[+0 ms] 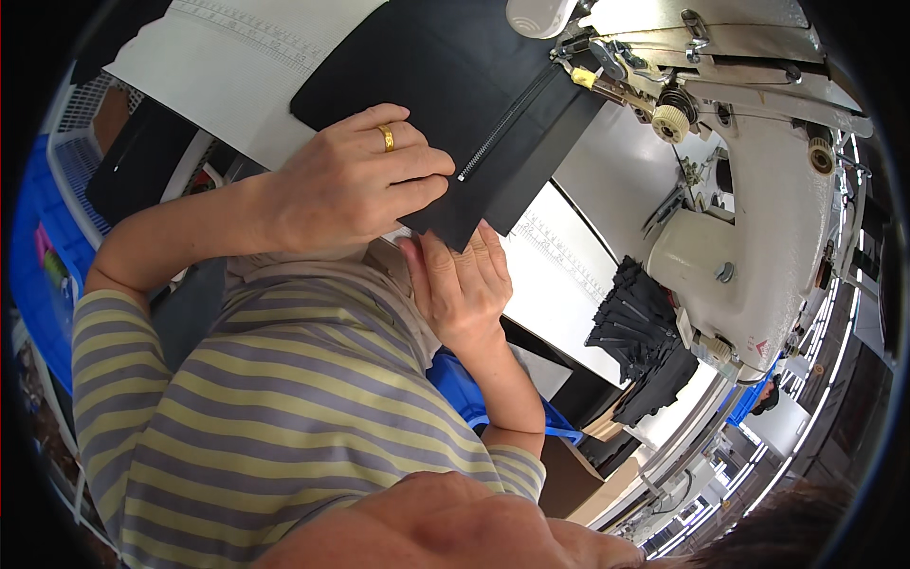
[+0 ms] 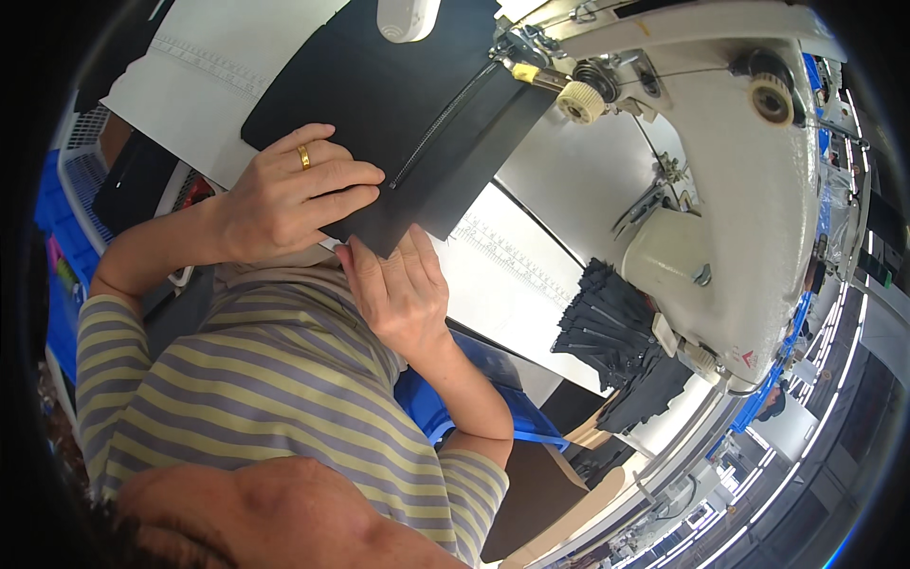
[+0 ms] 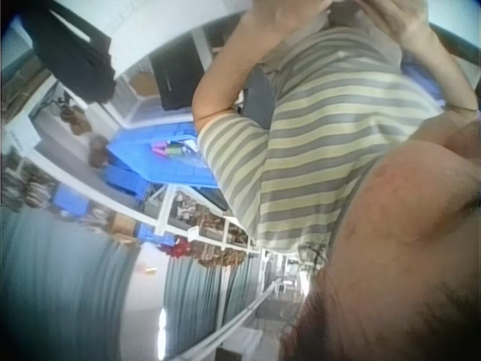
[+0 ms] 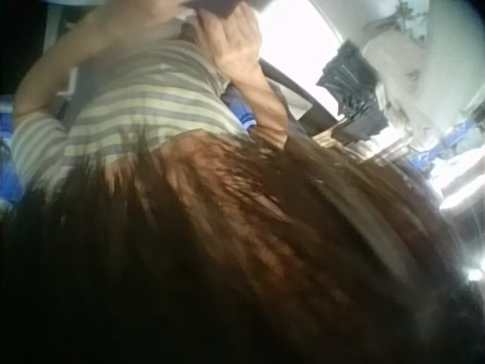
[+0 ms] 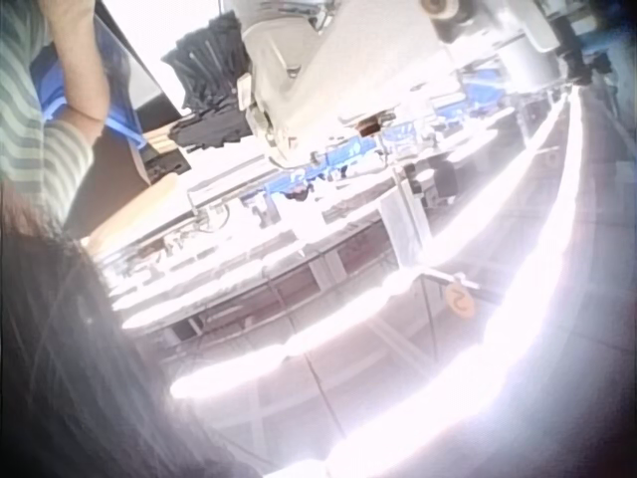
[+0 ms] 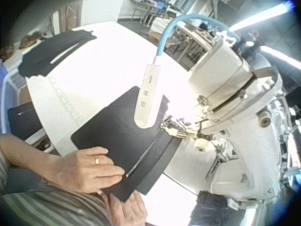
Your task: Sewing a zipper onto a black fabric component using an industrial sewing machine.
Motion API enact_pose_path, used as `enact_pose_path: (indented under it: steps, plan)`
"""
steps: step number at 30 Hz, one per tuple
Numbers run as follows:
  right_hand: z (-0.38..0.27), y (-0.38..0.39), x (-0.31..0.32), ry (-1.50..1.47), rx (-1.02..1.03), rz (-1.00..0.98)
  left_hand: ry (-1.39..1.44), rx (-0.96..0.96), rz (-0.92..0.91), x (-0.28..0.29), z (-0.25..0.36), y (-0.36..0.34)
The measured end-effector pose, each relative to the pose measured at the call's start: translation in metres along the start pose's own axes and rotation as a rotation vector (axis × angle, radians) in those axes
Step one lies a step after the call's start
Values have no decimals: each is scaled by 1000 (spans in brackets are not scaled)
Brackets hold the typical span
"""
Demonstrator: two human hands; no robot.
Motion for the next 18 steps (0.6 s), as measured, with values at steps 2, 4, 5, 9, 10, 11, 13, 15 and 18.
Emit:
enact_pose_path:
  steps: [2,4,5,9,10,11,13,15,18]
  plan:
    - [1,-2,0,10,-16,-1,1,2,2,-1,-1,0]
    - [1,-2,0,11,-14,-3,2,2,5,-1,-1,0]
    - [1,-2,0,12,-15,-3,7,0,2,-1,-1,0]
    - [1,-1,0,6,-17,-2,16,-13,6,-1,-1,0]
    - [1,-1,0,2,-17,1,16,-13,6,-1,-1,0]
    - [1,-1,0,2,-16,1,10,-14,5,-1,-1,0]
    - [1,-1,0,-10,-20,0,5,-17,4,-1,-1,-1]
    - [1,-1,0,-21,-27,-3,1,-32,-27,-2,-2,-1]
    - [1,-1,1,-38,-29,-9,34,10,-79,-2,-4,0]
Point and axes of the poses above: each hand's wrist, its own y-axis away from the middle knuckle, its own x-axis out of the back of the hand, z = x × y, the point moved 4 cm from there along -y, towards the middle knuckle, and after that the axes turned 9 degrees about x, right-handed, at the moved point
